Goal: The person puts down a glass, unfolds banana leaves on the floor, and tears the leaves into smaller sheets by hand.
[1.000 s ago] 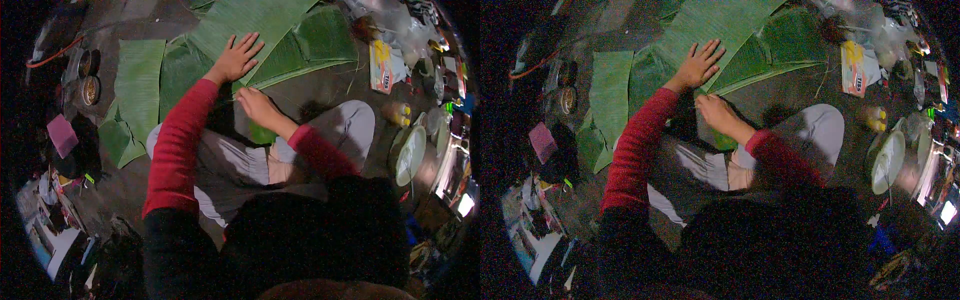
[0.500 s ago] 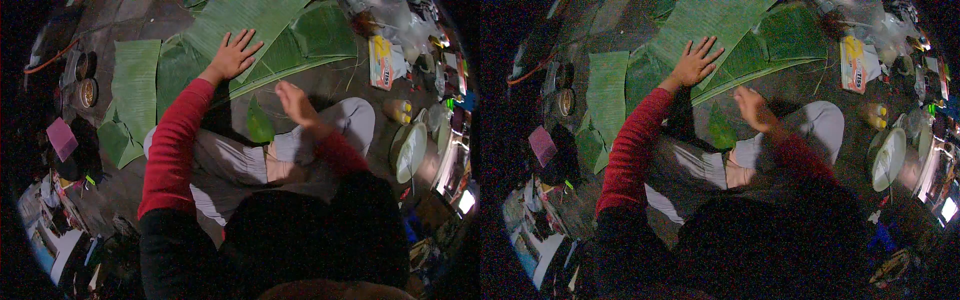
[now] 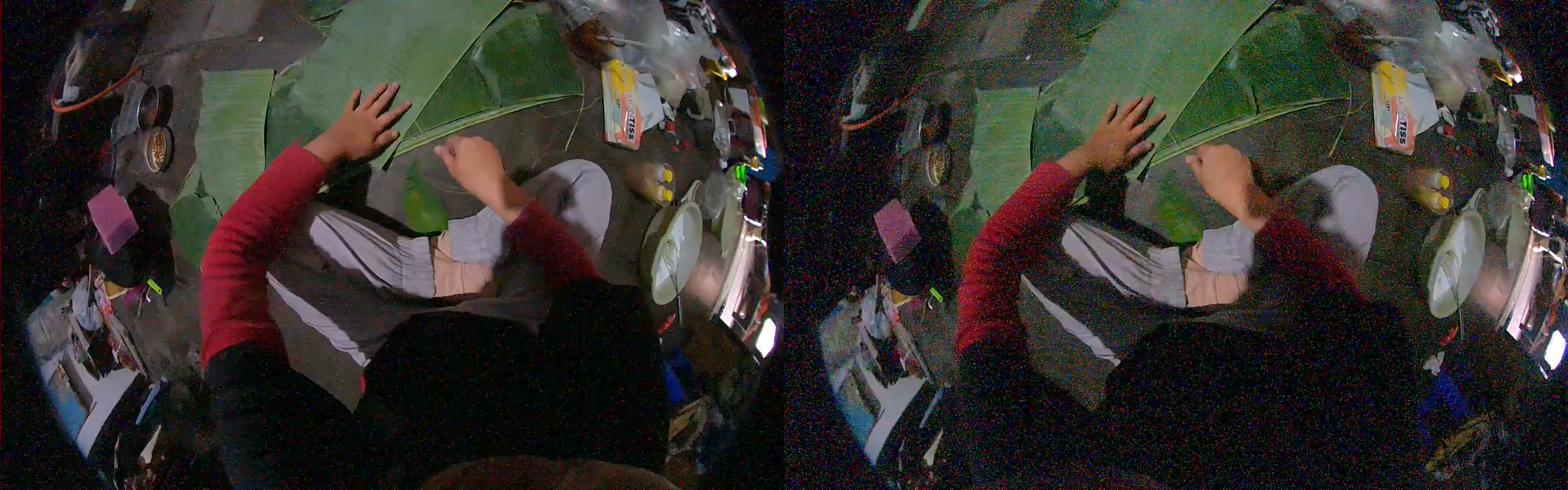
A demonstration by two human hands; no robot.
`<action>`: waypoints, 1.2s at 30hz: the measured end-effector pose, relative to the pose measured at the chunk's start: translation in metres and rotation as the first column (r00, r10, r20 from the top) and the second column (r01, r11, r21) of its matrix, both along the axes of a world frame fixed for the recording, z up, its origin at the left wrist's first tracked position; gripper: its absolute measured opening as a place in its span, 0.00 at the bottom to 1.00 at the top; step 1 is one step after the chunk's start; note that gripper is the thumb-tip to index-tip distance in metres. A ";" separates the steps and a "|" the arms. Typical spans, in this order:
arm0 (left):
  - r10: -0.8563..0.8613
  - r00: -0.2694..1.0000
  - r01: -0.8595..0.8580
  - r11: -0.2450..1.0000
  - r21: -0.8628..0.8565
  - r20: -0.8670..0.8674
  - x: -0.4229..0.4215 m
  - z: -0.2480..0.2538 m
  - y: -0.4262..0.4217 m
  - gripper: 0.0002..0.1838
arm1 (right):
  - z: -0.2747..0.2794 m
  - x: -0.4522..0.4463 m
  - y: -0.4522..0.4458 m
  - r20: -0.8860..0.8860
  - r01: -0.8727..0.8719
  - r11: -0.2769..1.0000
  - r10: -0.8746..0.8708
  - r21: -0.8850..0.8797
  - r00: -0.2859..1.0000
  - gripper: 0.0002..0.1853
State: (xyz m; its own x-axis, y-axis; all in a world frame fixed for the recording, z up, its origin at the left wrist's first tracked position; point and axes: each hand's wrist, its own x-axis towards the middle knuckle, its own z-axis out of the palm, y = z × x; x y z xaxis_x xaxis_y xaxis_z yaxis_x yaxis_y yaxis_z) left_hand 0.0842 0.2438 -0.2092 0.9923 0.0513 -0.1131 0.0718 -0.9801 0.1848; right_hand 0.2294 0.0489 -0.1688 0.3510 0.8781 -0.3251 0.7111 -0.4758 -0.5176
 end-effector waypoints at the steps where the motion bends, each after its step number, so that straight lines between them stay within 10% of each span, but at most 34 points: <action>1: 0.002 1.000 -0.002 1.000 0.004 -0.004 0.001 0.007 0.002 0.29 | -0.003 -0.005 -0.001 -0.004 -0.002 1.000 0.002 0.004 1.000 0.17; 4: 0.105 0.987 -0.111 0.993 -0.049 -0.122 0.018 0.020 0.003 0.28 | -0.013 -0.017 -0.006 0.051 -0.018 0.999 0.016 0.028 0.999 0.15; 9: 0.038 0.953 -0.048 0.999 0.026 0.300 0.075 -0.030 0.009 0.26 | -0.012 -0.021 -0.004 0.029 0.000 0.999 -0.001 0.032 1.000 0.14; 21: 0.055 0.965 -0.072 0.996 0.058 0.256 0.077 -0.035 0.008 0.25 | -0.036 0.068 -0.040 0.258 -0.313 0.944 0.279 0.101 0.925 0.15; 25: 0.057 0.971 -0.076 0.994 0.073 0.234 0.078 -0.030 0.006 0.26 | -0.008 0.109 -0.059 0.404 -0.133 0.986 0.164 -0.104 0.900 0.15; 27: 0.056 0.974 -0.076 0.994 0.084 0.221 0.078 -0.033 0.007 0.26 | -0.005 0.136 -0.059 0.338 0.182 0.951 -0.091 -0.251 0.937 0.16; 31: 0.052 0.973 -0.071 0.994 0.078 0.223 0.075 -0.031 0.006 0.26 | 0.003 0.141 -0.058 0.344 0.217 0.949 -0.129 -0.228 0.930 0.17; 36: 0.084 0.985 -0.088 0.996 0.023 0.152 0.022 -0.022 0.005 0.26 | 0.009 0.109 -0.057 -0.147 0.060 0.994 -0.073 -0.090 0.986 0.14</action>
State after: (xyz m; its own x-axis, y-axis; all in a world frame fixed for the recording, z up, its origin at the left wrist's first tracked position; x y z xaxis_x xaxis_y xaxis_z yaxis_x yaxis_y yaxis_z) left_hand 0.1061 0.2491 -0.2314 0.9895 0.1385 0.0403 0.1297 -0.9767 0.1710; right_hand 0.3383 -0.0077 -0.1594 0.3496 0.8213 -0.4508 0.5939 -0.5664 -0.5714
